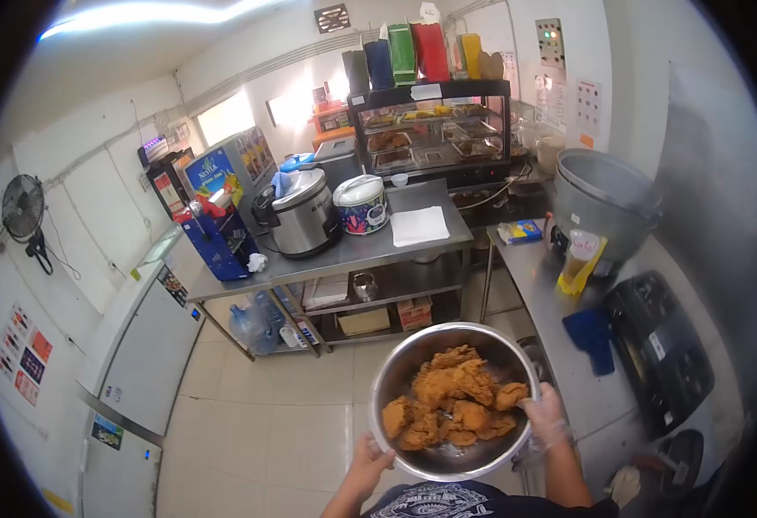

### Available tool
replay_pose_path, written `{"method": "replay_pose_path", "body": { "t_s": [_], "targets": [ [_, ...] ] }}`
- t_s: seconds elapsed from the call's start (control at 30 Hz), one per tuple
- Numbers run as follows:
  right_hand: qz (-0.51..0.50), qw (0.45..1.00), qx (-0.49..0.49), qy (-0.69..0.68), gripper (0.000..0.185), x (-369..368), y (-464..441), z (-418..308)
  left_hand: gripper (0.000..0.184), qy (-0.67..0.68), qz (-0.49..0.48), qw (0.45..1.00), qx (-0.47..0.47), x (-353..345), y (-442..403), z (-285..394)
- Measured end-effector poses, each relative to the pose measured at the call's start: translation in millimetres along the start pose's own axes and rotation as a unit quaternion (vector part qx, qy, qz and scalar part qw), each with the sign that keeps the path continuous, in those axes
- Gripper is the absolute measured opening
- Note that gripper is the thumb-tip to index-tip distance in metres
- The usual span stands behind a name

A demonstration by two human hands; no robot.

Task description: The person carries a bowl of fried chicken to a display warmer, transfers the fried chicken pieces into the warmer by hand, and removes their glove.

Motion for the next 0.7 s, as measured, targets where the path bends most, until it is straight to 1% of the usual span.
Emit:
{"method": "replay_pose_path", "body": {
  "t_s": [0.03,0.07,0.17,0.23,0.3,0.37,0.4,0.43,0.47,0.5,0.57,0.63,0.67,0.7],
  "targets": [
    [-0.010,0.997,-0.009,0.075,0.020,-7.9,-26.7,8.3,0.046,0.006,0.005,1.000,-0.003,1.9,-21.3,6.0],
    [-0.006,0.996,-0.006,0.085,0.020,-14.7,-49.4,18.7,0.047,0.006,0.009,1.000,-0.004,4.0,-44.2,11.5],
    [-0.001,0.998,-0.002,0.068,0.020,-34.3,-113.2,51.5,0.052,0.009,-0.005,1.000,0.009,12.8,-122.0,22.6],
    [0.013,0.998,0.003,0.061,0.020,-47.5,-150.5,55.2,0.049,0.011,-0.025,0.999,0.028,13.3,-173.8,32.6],
    [0.040,0.996,-0.041,0.069,0.020,-54.3,-188.2,64.4,0.043,0.002,-0.053,0.998,0.041,11.2,-234.0,37.0],
    [0.083,0.991,-0.078,0.071,0.021,-55.2,-223.0,75.1,0.044,-0.003,-0.089,0.995,0.044,6.5,-294.3,46.0],
    [0.104,0.992,-0.066,0.018,0.021,-58.6,-241.2,71.0,0.045,0.005,-0.105,0.993,0.051,0.9,-327.4,53.7],
    [0.125,0.990,-0.060,0.018,0.021,-56.9,-257.8,70.2,0.046,0.014,-0.118,0.991,0.059,-4.7,-358.7,59.4],
    [0.146,0.988,-0.052,0.018,0.020,-55.3,-276.4,70.0,0.055,0.006,-0.142,0.987,0.071,-5.8,-393.9,59.8],
    [0.166,0.985,-0.046,0.018,0.020,-53.5,-294.1,67.1,0.055,-0.010,-0.165,0.984,0.061,-13.3,-428.5,69.2],
    [0.191,0.976,-0.058,0.091,0.020,-49.2,-313.7,49.7,0.055,-0.049,-0.205,0.975,0.065,-30.7,-476.7,81.6],
    [0.221,0.963,-0.070,0.135,0.020,-43.7,-341.8,44.5,0.053,-0.035,-0.241,0.967,0.077,-49.4,-521.8,96.0],
    [0.227,0.968,-0.043,0.100,0.020,-41.4,-359.2,48.0,0.052,-0.034,-0.251,0.963,0.089,-60.6,-540.7,106.1],
    [0.234,0.967,-0.037,0.090,0.020,-39.9,-378.1,50.2,0.051,-0.030,-0.261,0.960,0.099,-69.9,-561.3,113.3]
  ]
}}
Point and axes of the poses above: each hand's wrist, its own y-axis away from the middle knuckle, its own x-axis out of the back of the hand, z = x × y, the point moved 6 cm from there along -y, towards the middle knuckle, and after that the axes turned 1 degree about y, right-handed, at the moved point
